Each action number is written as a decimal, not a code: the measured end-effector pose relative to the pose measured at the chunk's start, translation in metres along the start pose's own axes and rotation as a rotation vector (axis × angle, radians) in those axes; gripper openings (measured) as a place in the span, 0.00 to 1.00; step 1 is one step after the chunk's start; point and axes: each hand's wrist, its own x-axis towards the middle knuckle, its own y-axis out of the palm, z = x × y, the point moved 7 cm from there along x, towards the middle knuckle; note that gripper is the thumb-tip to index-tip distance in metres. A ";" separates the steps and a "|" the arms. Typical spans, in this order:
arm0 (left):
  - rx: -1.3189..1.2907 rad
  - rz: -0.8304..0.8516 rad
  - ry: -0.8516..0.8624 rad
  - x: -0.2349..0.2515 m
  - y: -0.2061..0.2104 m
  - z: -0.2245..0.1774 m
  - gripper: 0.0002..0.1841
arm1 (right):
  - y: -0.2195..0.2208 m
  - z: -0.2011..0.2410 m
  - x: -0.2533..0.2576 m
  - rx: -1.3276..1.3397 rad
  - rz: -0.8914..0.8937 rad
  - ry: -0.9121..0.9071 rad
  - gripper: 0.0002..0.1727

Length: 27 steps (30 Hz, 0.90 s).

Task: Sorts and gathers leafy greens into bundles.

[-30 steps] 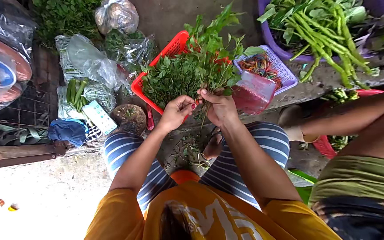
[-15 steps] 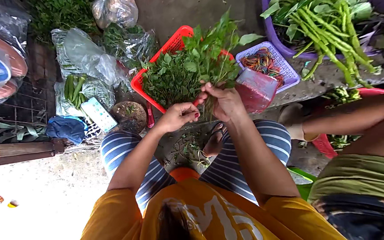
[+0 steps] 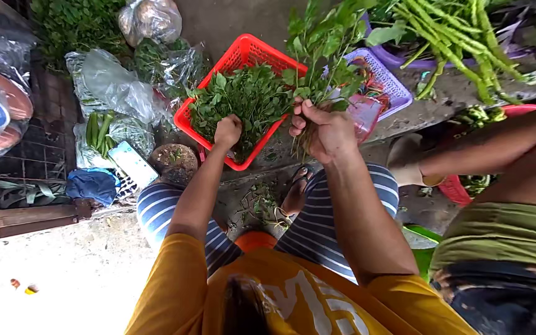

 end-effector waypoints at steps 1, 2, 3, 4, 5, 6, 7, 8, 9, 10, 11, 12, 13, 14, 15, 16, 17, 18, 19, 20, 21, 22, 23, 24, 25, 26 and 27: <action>0.025 -0.021 -0.066 0.005 0.002 0.003 0.20 | -0.002 0.001 0.000 -0.001 0.003 -0.004 0.10; 0.040 -0.023 -0.133 0.008 0.003 0.006 0.24 | -0.004 0.002 -0.001 -0.002 0.004 -0.007 0.10; 0.042 -0.013 -0.184 0.009 0.005 0.011 0.26 | -0.006 0.004 -0.001 -0.002 0.005 -0.013 0.10; 0.018 0.002 -0.213 0.010 0.008 0.017 0.26 | -0.006 0.006 -0.002 0.000 0.008 -0.020 0.10; -0.036 0.009 -0.227 0.011 0.011 0.024 0.24 | -0.007 0.007 -0.003 0.000 0.010 -0.021 0.09; -0.126 0.011 -0.243 0.011 0.013 0.032 0.21 | -0.007 0.009 -0.004 0.003 0.006 -0.020 0.09; -0.250 0.012 -0.261 0.009 0.013 0.038 0.20 | -0.008 0.010 -0.006 0.011 0.001 -0.016 0.09; -0.381 0.018 -0.283 0.005 0.011 0.040 0.19 | -0.008 0.010 -0.007 0.020 -0.003 -0.015 0.09; -0.486 0.028 -0.297 0.000 0.006 0.042 0.19 | -0.008 0.011 -0.008 0.022 0.002 -0.015 0.09; -0.551 0.033 -0.298 -0.004 -0.001 0.043 0.19 | -0.008 0.012 -0.009 0.020 0.013 -0.016 0.08; -0.584 0.028 -0.282 -0.009 -0.011 0.041 0.19 | -0.007 0.012 -0.010 0.018 0.026 -0.020 0.08; -0.599 0.014 -0.250 -0.014 -0.024 0.039 0.18 | -0.005 0.012 -0.011 0.017 0.039 -0.028 0.09; -0.607 -0.002 -0.209 -0.020 -0.037 0.035 0.16 | -0.004 0.012 -0.011 0.018 0.059 -0.038 0.09; -0.609 -0.011 -0.171 -0.025 -0.051 0.032 0.15 | -0.003 0.012 -0.011 0.019 0.067 -0.043 0.08; -0.607 -0.022 -0.137 -0.031 -0.063 0.030 0.14 | -0.002 0.013 -0.012 0.022 0.069 -0.044 0.08; -0.606 -0.036 -0.108 -0.035 -0.073 0.029 0.13 | -0.002 0.013 -0.013 0.023 0.071 -0.044 0.08; -0.619 -0.047 -0.088 -0.038 -0.080 0.031 0.12 | -0.001 0.013 -0.014 0.020 0.072 -0.042 0.08; -0.636 -0.055 -0.075 -0.040 -0.085 0.034 0.11 | 0.000 0.013 -0.014 0.018 0.072 -0.039 0.08; -0.655 -0.054 -0.067 -0.041 -0.086 0.038 0.10 | 0.000 0.012 -0.015 0.014 0.072 -0.036 0.08; -0.673 -0.046 -0.061 -0.042 -0.085 0.040 0.09 | 0.001 0.011 -0.015 0.012 0.071 -0.036 0.09; -0.692 -0.036 -0.053 -0.043 -0.083 0.041 0.08 | 0.001 0.010 -0.015 0.004 0.069 -0.038 0.08; -0.707 -0.024 -0.045 -0.043 -0.080 0.041 0.08 | 0.002 0.010 -0.015 -0.003 0.063 -0.040 0.08; -0.706 -0.014 -0.039 -0.043 -0.078 0.040 0.08 | 0.001 0.010 -0.015 -0.009 0.058 -0.043 0.08; -0.675 -0.019 -0.041 -0.043 -0.076 0.040 0.09 | 0.001 0.010 -0.015 -0.019 0.060 -0.046 0.08; -0.596 -0.053 -0.057 -0.043 -0.076 0.041 0.13 | 0.000 0.010 -0.015 -0.024 0.062 -0.048 0.08; -0.453 -0.107 -0.090 -0.043 -0.079 0.043 0.20 | -0.001 0.010 -0.015 -0.030 0.063 -0.054 0.08; -0.272 -0.170 -0.128 -0.041 -0.084 0.046 0.27 | -0.002 0.010 -0.014 -0.040 0.060 -0.060 0.09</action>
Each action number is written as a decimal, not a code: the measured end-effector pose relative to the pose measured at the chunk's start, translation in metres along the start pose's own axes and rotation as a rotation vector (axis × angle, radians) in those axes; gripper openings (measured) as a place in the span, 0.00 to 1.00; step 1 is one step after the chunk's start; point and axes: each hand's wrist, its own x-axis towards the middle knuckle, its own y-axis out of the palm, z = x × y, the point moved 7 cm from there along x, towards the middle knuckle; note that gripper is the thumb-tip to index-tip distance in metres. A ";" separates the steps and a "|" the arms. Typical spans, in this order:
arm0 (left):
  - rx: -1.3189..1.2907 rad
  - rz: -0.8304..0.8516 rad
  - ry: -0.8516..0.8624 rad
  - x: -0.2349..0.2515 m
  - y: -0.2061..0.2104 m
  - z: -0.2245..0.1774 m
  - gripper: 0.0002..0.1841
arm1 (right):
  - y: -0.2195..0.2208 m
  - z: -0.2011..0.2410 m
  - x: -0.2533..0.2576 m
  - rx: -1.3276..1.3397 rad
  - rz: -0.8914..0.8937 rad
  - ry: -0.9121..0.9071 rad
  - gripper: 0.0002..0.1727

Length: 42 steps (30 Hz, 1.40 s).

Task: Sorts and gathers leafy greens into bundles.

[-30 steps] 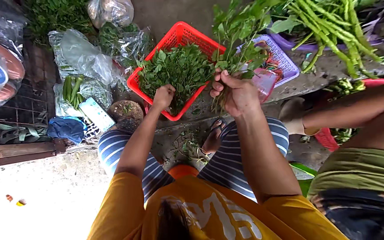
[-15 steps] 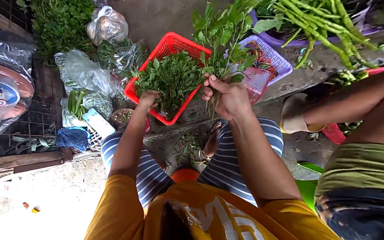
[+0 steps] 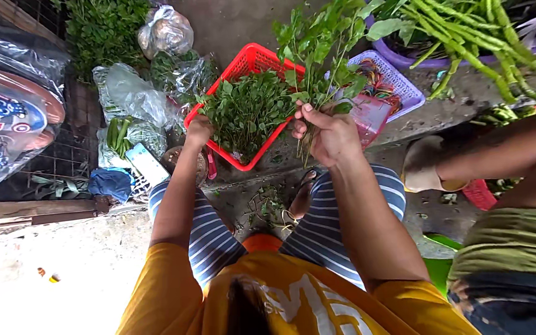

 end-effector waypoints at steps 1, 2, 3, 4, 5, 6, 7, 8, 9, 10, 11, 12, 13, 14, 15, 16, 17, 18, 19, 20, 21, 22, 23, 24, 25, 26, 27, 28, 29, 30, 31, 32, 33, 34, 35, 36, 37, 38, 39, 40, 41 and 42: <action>0.161 -0.067 -0.012 0.004 -0.005 0.002 0.32 | -0.001 0.000 0.001 -0.009 -0.002 -0.003 0.09; 0.244 -0.106 -0.014 0.008 -0.006 0.004 0.35 | -0.002 -0.001 0.001 -0.017 -0.005 -0.004 0.09; 0.276 -0.112 0.001 0.012 -0.004 0.003 0.35 | -0.002 -0.001 0.001 -0.026 -0.006 -0.007 0.08; 0.286 -0.091 0.035 0.016 0.002 0.000 0.32 | -0.002 -0.001 0.002 -0.032 -0.006 -0.009 0.08; 0.267 -0.049 0.081 0.018 0.011 -0.004 0.27 | -0.002 -0.002 0.002 -0.038 -0.004 -0.011 0.08; 0.243 0.010 0.118 0.021 0.023 -0.009 0.23 | -0.002 -0.002 0.002 -0.045 -0.002 -0.014 0.08; 0.203 0.081 0.134 0.026 0.038 -0.011 0.20 | -0.002 -0.003 0.002 -0.057 0.000 -0.015 0.08; 0.147 0.145 0.131 0.032 0.054 -0.011 0.18 | -0.003 -0.003 0.003 -0.064 -0.002 -0.016 0.08; 0.097 0.201 0.102 0.036 0.070 -0.011 0.17 | -0.004 -0.003 0.004 -0.067 -0.007 -0.018 0.08; 0.058 0.231 0.061 0.039 0.085 -0.010 0.16 | -0.005 -0.003 0.004 -0.070 -0.014 -0.023 0.08; 0.028 0.235 0.016 0.042 0.096 -0.010 0.16 | -0.006 -0.002 0.005 -0.071 -0.021 -0.031 0.08; 0.025 0.221 -0.025 0.045 0.104 -0.010 0.17 | -0.007 -0.002 0.006 -0.069 -0.028 -0.033 0.08; 0.043 0.208 -0.051 0.047 0.109 -0.009 0.18 | -0.008 -0.002 0.006 -0.071 -0.035 -0.033 0.07; 0.073 0.210 -0.072 0.049 0.114 -0.010 0.22 | -0.008 -0.002 0.006 -0.078 -0.035 -0.038 0.07; 0.109 0.223 -0.083 0.051 0.117 -0.010 0.26 | -0.008 -0.002 0.006 -0.097 -0.030 -0.040 0.07; 0.143 0.238 -0.086 0.052 0.119 -0.012 0.31 | -0.008 -0.001 0.004 -0.130 -0.028 -0.039 0.07; 0.188 0.243 -0.083 0.052 0.120 -0.014 0.34 | -0.007 -0.001 0.003 -0.142 -0.022 -0.039 0.07; 0.242 0.243 -0.071 0.052 0.120 -0.016 0.35 | -0.006 -0.001 0.003 -0.146 -0.017 -0.039 0.07; 0.296 0.241 -0.057 0.053 0.121 -0.017 0.35 | -0.005 -0.001 0.003 -0.140 -0.013 -0.041 0.08; 0.334 0.235 -0.052 0.053 0.123 -0.019 0.33 | -0.004 -0.002 0.004 -0.130 -0.013 -0.041 0.07; 0.352 0.224 -0.056 0.051 0.123 -0.021 0.31 | -0.004 -0.002 0.006 -0.108 -0.013 -0.041 0.07; 0.363 0.211 -0.061 0.049 0.122 -0.024 0.29 | -0.004 -0.002 0.007 -0.091 -0.016 -0.041 0.07; 0.356 0.197 -0.065 0.048 0.120 -0.026 0.28 | -0.004 -0.002 0.008 -0.080 -0.021 -0.044 0.06; 0.320 0.180 -0.071 0.049 0.117 -0.027 0.27 | -0.005 -0.001 0.008 -0.077 -0.023 -0.049 0.06; 0.243 0.167 -0.081 0.050 0.112 -0.025 0.26 | -0.006 0.000 0.008 -0.077 -0.026 -0.055 0.05; 0.130 0.159 -0.096 0.051 0.105 -0.023 0.26 | -0.007 0.002 0.008 -0.079 -0.027 -0.061 0.05; 0.000 0.159 -0.112 0.051 0.098 -0.021 0.27 | -0.008 0.003 0.007 -0.080 -0.027 -0.068 0.06; -0.111 0.159 -0.127 0.049 0.088 -0.021 0.27 | -0.010 0.004 0.007 -0.083 -0.026 -0.075 0.06; -0.185 0.157 -0.138 0.046 0.078 -0.021 0.27 | -0.011 0.005 0.006 -0.086 -0.030 -0.080 0.05; -0.232 0.154 -0.139 0.042 0.067 -0.022 0.27 | -0.013 0.006 0.005 -0.085 -0.034 -0.080 0.05; -0.254 0.142 -0.121 0.037 0.055 -0.024 0.25 | -0.013 0.007 0.004 -0.082 -0.037 -0.080 0.05; -0.271 0.126 -0.094 0.033 0.045 -0.026 0.22 | -0.014 0.007 0.004 -0.081 -0.038 -0.079 0.05; -0.293 0.110 -0.065 0.028 0.035 -0.029 0.19 | -0.014 0.008 0.004 -0.083 -0.039 -0.079 0.05; -0.335 0.098 -0.040 0.020 0.025 -0.033 0.18 | -0.014 0.008 0.004 -0.083 -0.040 -0.080 0.06; -0.393 0.084 0.002 0.010 0.015 -0.037 0.16 | -0.014 0.009 0.003 -0.086 -0.042 -0.078 0.06; -0.461 0.075 0.066 0.001 0.008 -0.039 0.13 | -0.013 0.009 0.003 -0.089 -0.043 -0.079 0.06; -0.541 0.090 0.133 -0.006 0.002 -0.039 0.12 | -0.012 0.010 0.003 -0.092 -0.041 -0.081 0.06; -0.607 0.124 0.183 -0.007 0.000 -0.035 0.11 | -0.011 0.010 0.003 -0.092 -0.040 -0.085 0.06; -0.593 0.132 0.171 -0.002 0.002 -0.028 0.12 | -0.011 0.010 0.003 -0.091 -0.041 -0.085 0.06; -0.467 0.118 0.138 0.001 0.005 -0.024 0.13 | -0.010 0.010 0.003 -0.097 -0.043 -0.085 0.05; -0.257 0.087 0.087 0.000 0.009 -0.022 0.15 | -0.009 0.010 0.003 -0.098 -0.042 -0.086 0.05; -0.076 0.069 0.024 0.006 0.013 -0.016 0.18 | -0.009 0.010 0.003 -0.097 -0.041 -0.088 0.05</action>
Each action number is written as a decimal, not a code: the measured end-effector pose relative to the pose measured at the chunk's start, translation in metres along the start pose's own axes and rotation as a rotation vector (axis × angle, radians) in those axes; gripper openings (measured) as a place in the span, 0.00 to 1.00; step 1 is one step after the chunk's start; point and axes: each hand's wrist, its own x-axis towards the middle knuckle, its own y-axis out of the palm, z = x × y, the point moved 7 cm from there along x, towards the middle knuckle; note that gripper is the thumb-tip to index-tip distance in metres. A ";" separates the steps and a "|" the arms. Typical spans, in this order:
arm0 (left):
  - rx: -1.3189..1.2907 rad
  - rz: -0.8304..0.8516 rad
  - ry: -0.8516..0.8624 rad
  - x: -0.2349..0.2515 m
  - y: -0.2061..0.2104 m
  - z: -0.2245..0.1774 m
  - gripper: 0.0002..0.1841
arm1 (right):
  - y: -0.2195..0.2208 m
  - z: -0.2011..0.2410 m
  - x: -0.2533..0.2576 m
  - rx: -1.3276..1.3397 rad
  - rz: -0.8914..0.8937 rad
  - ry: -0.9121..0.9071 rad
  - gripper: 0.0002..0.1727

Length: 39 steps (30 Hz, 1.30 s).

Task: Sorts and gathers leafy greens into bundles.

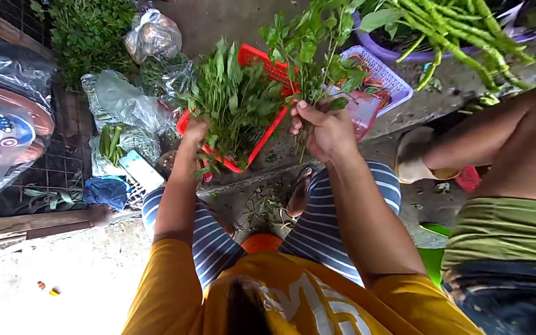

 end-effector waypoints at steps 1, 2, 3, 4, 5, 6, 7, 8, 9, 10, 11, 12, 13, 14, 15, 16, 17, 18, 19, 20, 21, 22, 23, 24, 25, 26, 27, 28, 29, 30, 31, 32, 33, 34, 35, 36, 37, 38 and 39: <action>0.169 -0.034 -0.035 0.010 0.002 0.008 0.23 | 0.000 0.000 0.001 0.002 0.003 -0.006 0.05; 0.311 -0.058 -0.048 0.016 0.003 0.012 0.30 | -0.001 0.001 0.001 0.005 0.008 -0.014 0.05; 0.404 -0.082 -0.037 0.017 0.002 0.010 0.35 | -0.003 0.001 0.002 0.007 0.008 -0.020 0.05; 0.449 -0.102 -0.008 0.016 0.002 0.004 0.36 | -0.005 0.002 0.002 0.009 -0.004 -0.024 0.05; 0.470 -0.115 0.034 0.014 0.002 -0.003 0.35 | -0.007 0.002 0.002 0.008 -0.011 -0.023 0.05; 0.473 -0.118 0.090 0.010 0.003 -0.012 0.31 | -0.008 0.002 0.002 0.010 -0.011 -0.025 0.05; 0.467 -0.105 0.147 0.007 0.006 -0.021 0.27 | -0.009 0.002 0.002 0.009 -0.004 -0.026 0.05; 0.468 -0.076 0.193 0.004 0.010 -0.030 0.23 | -0.009 0.002 0.003 0.008 0.003 -0.029 0.04; 0.483 -0.046 0.224 0.002 0.015 -0.038 0.19 | -0.008 0.003 0.003 0.010 0.008 -0.031 0.04; 0.499 -0.019 0.238 0.001 0.022 -0.043 0.16 | -0.007 0.003 0.003 0.011 0.010 -0.032 0.05; 0.517 0.001 0.238 0.001 0.030 -0.046 0.15 | -0.007 0.003 0.003 0.009 0.010 -0.029 0.05; 0.541 0.016 0.214 0.003 0.039 -0.046 0.16 | -0.006 0.004 0.002 0.012 0.011 -0.031 0.05; 0.574 0.025 0.170 0.005 0.047 -0.044 0.19 | -0.005 0.004 0.003 0.011 0.015 -0.038 0.05; 0.618 0.028 0.113 0.008 0.054 -0.041 0.23 | -0.005 0.004 0.003 0.007 0.021 -0.043 0.05; 0.653 0.029 0.054 0.011 0.059 -0.036 0.27 | -0.005 0.005 0.003 0.006 0.026 -0.047 0.05; 0.677 0.017 0.014 0.014 0.060 -0.031 0.26 | -0.005 0.004 0.002 0.006 0.027 -0.044 0.05; 0.675 0.000 0.007 0.016 0.059 -0.029 0.22 | -0.005 0.005 0.002 0.011 0.022 -0.039 0.05; 0.643 -0.008 0.029 0.017 0.053 -0.031 0.18 | -0.005 0.005 0.003 0.014 0.014 -0.035 0.05; 0.572 0.000 0.065 0.016 0.045 -0.035 0.17 | -0.006 0.006 0.003 0.014 0.008 -0.030 0.05; 0.479 0.007 0.109 0.014 0.034 -0.039 0.16 | -0.006 0.006 0.003 0.011 0.005 -0.025 0.05; 0.376 0.004 0.155 0.010 0.021 -0.044 0.15 | -0.006 0.005 0.003 0.008 0.006 -0.024 0.05; 0.274 -0.013 0.198 0.004 0.007 -0.049 0.14 | -0.005 0.005 0.003 0.005 0.011 -0.028 0.05; 0.190 -0.042 0.238 -0.003 -0.009 -0.057 0.13 | -0.004 0.005 0.003 0.005 0.021 -0.033 0.05; 0.117 -0.075 0.276 -0.011 -0.026 -0.063 0.12 | -0.001 0.005 0.003 0.006 0.027 -0.036 0.05; 0.034 -0.113 0.309 -0.019 -0.042 -0.068 0.11 | 0.001 0.004 0.003 0.007 0.031 -0.036 0.06; -0.056 -0.149 0.332 -0.026 -0.057 -0.071 0.11 | 0.003 0.004 0.003 0.009 0.033 -0.038 0.06; -0.172 -0.168 0.344 -0.033 -0.069 -0.072 0.09 | 0.005 0.003 0.003 0.011 0.039 -0.042 0.06; -0.310 -0.170 0.352 -0.039 -0.078 -0.071 0.07 | 0.006 0.002 0.003 0.016 0.043 -0.048 0.06; -0.447 -0.153 0.354 -0.044 -0.083 -0.067 0.06 | 0.008 0.000 0.003 0.018 0.044 -0.041 0.06; -0.562 -0.119 0.355 -0.048 -0.084 -0.061 0.05 | 0.011 -0.003 0.003 0.018 0.042 -0.025 0.06; -0.646 -0.083 0.352 -0.051 -0.082 -0.055 0.06 | 0.013 -0.006 0.002 0.016 0.041 -0.006 0.05; -0.705 -0.054 0.343 -0.052 -0.078 -0.049 0.06 | 0.016 -0.009 0.001 0.008 0.043 0.009 0.05; -0.749 -0.036 0.328 -0.054 -0.073 -0.044 0.07 | 0.019 -0.011 0.000 -0.005 0.048 0.022 0.04; -0.789 -0.030 0.305 -0.056 -0.067 -0.039 0.07 | 0.022 -0.013 -0.001 -0.019 0.059 0.032 0.05; -0.821 -0.023 0.283 -0.057 -0.062 -0.036 0.07 | 0.024 -0.015 -0.002 -0.027 0.067 0.037 0.05; -0.851 -0.008 0.265 -0.058 -0.056 -0.033 0.08 | 0.025 -0.017 -0.002 -0.029 0.070 0.038 0.05; -0.884 0.011 0.249 -0.059 -0.049 -0.032 0.09 | 0.025 -0.019 -0.001 -0.030 0.071 0.038 0.05; -0.908 0.046 0.239 -0.059 -0.041 -0.031 0.09 | 0.025 -0.020 0.000 -0.031 0.062 0.036 0.05; -0.932 0.088 0.236 -0.059 -0.033 -0.031 0.10 | 0.024 -0.020 0.001 -0.039 0.043 0.035 0.06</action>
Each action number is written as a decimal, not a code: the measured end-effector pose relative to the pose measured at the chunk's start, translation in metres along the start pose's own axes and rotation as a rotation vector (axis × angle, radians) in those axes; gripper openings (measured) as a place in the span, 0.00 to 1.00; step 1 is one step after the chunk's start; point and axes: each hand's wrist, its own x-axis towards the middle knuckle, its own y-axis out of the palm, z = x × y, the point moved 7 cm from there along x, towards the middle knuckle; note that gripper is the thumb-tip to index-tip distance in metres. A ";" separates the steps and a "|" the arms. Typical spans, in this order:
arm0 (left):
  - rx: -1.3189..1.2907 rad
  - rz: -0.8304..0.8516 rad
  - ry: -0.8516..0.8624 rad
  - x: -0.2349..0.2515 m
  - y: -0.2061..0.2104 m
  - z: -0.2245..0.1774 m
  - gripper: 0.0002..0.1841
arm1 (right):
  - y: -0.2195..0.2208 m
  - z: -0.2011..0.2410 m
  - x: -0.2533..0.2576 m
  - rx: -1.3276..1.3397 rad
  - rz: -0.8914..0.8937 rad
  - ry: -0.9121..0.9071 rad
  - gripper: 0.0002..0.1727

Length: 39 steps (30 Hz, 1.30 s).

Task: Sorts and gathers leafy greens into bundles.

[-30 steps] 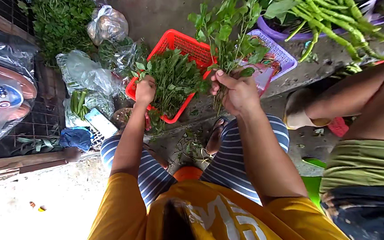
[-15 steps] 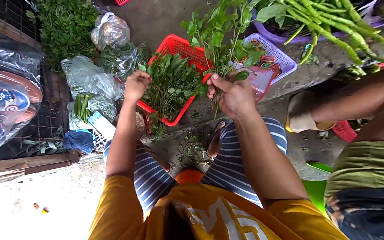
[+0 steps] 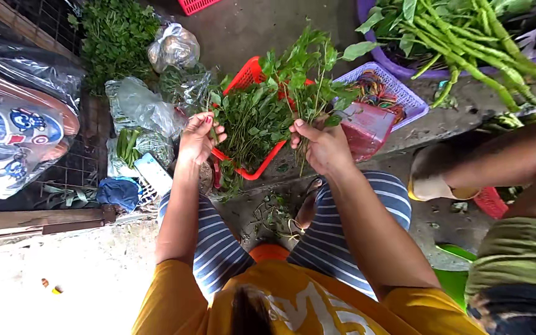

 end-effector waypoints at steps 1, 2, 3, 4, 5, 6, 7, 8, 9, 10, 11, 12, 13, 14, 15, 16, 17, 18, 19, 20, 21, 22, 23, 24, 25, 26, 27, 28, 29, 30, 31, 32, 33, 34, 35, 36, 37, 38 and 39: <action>-0.020 0.030 -0.017 0.000 0.005 0.006 0.11 | 0.000 -0.001 0.000 -0.013 -0.025 0.002 0.07; -0.039 0.057 -0.032 -0.001 0.009 0.012 0.11 | 0.000 -0.003 -0.001 -0.032 -0.049 0.010 0.07; -0.049 0.080 -0.045 -0.002 0.014 0.018 0.11 | 0.002 -0.006 -0.001 -0.027 -0.066 0.018 0.08; -0.052 0.091 -0.055 -0.003 0.020 0.023 0.11 | 0.005 -0.010 0.000 -0.008 -0.074 0.027 0.08; -0.041 0.095 -0.058 -0.005 0.026 0.029 0.11 | 0.009 -0.017 0.000 0.016 -0.076 0.052 0.09; -0.003 0.102 -0.057 -0.007 0.032 0.034 0.10 | 0.015 -0.025 0.000 0.039 -0.072 0.090 0.09; 0.056 0.109 -0.047 -0.009 0.039 0.039 0.09 | 0.021 -0.034 -0.001 0.054 -0.058 0.129 0.10; 0.144 0.124 -0.024 -0.011 0.046 0.044 0.08 | 0.027 -0.043 0.000 0.068 -0.056 0.162 0.09; 0.252 0.139 0.009 -0.014 0.052 0.046 0.07 | 0.033 -0.051 0.002 0.070 -0.057 0.188 0.09; 0.370 0.158 0.056 -0.015 0.057 0.049 0.08 | 0.037 -0.058 0.004 0.072 -0.062 0.204 0.09; 0.498 0.171 0.116 -0.016 0.061 0.050 0.08 | 0.040 -0.063 0.007 0.082 -0.068 0.210 0.08; 0.631 0.180 0.195 -0.018 0.064 0.050 0.09 | 0.042 -0.066 0.010 0.097 -0.073 0.204 0.07; 0.751 0.179 0.286 -0.019 0.066 0.049 0.09 | 0.043 -0.067 0.013 0.098 -0.076 0.190 0.06; 0.856 0.174 0.375 -0.022 0.068 0.047 0.09 | 0.044 -0.068 0.015 0.087 -0.073 0.170 0.06; 0.946 0.165 0.460 -0.025 0.070 0.045 0.09 | 0.045 -0.068 0.016 0.067 -0.066 0.149 0.07; 1.021 0.161 0.522 -0.027 0.071 0.044 0.08 | 0.046 -0.069 0.017 0.050 -0.060 0.138 0.08; 1.082 0.163 0.558 -0.029 0.071 0.044 0.08 | 0.046 -0.071 0.017 0.043 -0.062 0.136 0.08; 1.123 0.166 0.580 -0.030 0.072 0.045 0.08 | 0.046 -0.072 0.016 0.037 -0.072 0.143 0.09; 1.149 0.166 0.601 -0.032 0.072 0.045 0.08 | 0.046 -0.073 0.015 0.028 -0.087 0.154 0.08; 1.163 0.165 0.615 -0.034 0.072 0.045 0.08 | 0.046 -0.073 0.013 0.007 -0.102 0.170 0.07; 1.173 0.162 0.628 -0.035 0.072 0.045 0.08 | 0.046 -0.073 0.012 -0.024 -0.112 0.187 0.06; 1.181 0.160 0.637 -0.037 0.073 0.045 0.08 | 0.045 -0.072 0.012 -0.027 -0.125 0.191 0.06; 1.186 0.160 0.644 -0.037 0.073 0.045 0.08 | 0.044 -0.071 0.015 0.003 -0.143 0.177 0.06; 1.192 0.163 0.645 -0.038 0.073 0.045 0.08 | 0.042 -0.068 0.017 0.019 -0.157 0.153 0.06; 1.199 0.171 0.632 -0.039 0.073 0.045 0.08 | 0.039 -0.064 0.019 0.027 -0.172 0.125 0.06; 1.204 0.179 0.610 -0.039 0.073 0.046 0.08 | 0.035 -0.058 0.022 0.034 -0.183 0.094 0.07; 1.212 0.196 0.565 -0.040 0.073 0.049 0.08 | 0.030 -0.052 0.024 0.052 -0.202 0.058 0.06; 1.229 0.229 0.495 -0.040 0.073 0.052 0.08 | 0.024 -0.045 0.027 0.066 -0.219 0.025 0.06; 1.255 0.284 0.397 -0.041 0.073 0.056 0.08 | 0.019 -0.038 0.028 0.072 -0.235 -0.010 0.06; 1.296 0.360 0.274 -0.042 0.074 0.061 0.08 | 0.013 -0.031 0.029 0.071 -0.249 -0.047 0.06; 1.353 0.458 0.128 -0.045 0.073 0.069 0.08 | 0.006 -0.024 0.029 0.070 -0.263 -0.078 0.06; 1.415 0.597 -0.042 -0.049 0.073 0.078 0.10 | 0.001 -0.018 0.028 0.073 -0.267 -0.096 0.06; 1.456 0.766 -0.209 -0.055 0.071 0.087 0.12 | -0.004 -0.014 0.027 0.079 -0.266 -0.099 0.06; 1.459 0.925 -0.352 -0.063 0.069 0.094 0.16 | -0.007 -0.011 0.026 0.093 -0.258 -0.092 0.04; 1.428 1.014 -0.441 -0.066 0.066 0.098 0.18 | -0.010 -0.008 0.024 0.106 -0.243 -0.081 0.03; 1.366 0.999 -0.439 -0.062 0.062 0.099 0.17 | -0.011 -0.007 0.022 0.118 -0.222 -0.068 0.03; 1.308 0.909 -0.387 -0.050 0.058 0.096 0.16 | -0.012 -0.007 0.020 0.122 -0.204 -0.061 0.03; 1.268 0.782 -0.324 -0.033 0.053 0.088 0.14 | -0.013 -0.007 0.018 0.121 -0.190 -0.053 0.03; 1.261 0.639 -0.246 -0.015 0.048 0.079 0.14 | -0.012 -0.007 0.015 0.120 -0.175 -0.044 0.03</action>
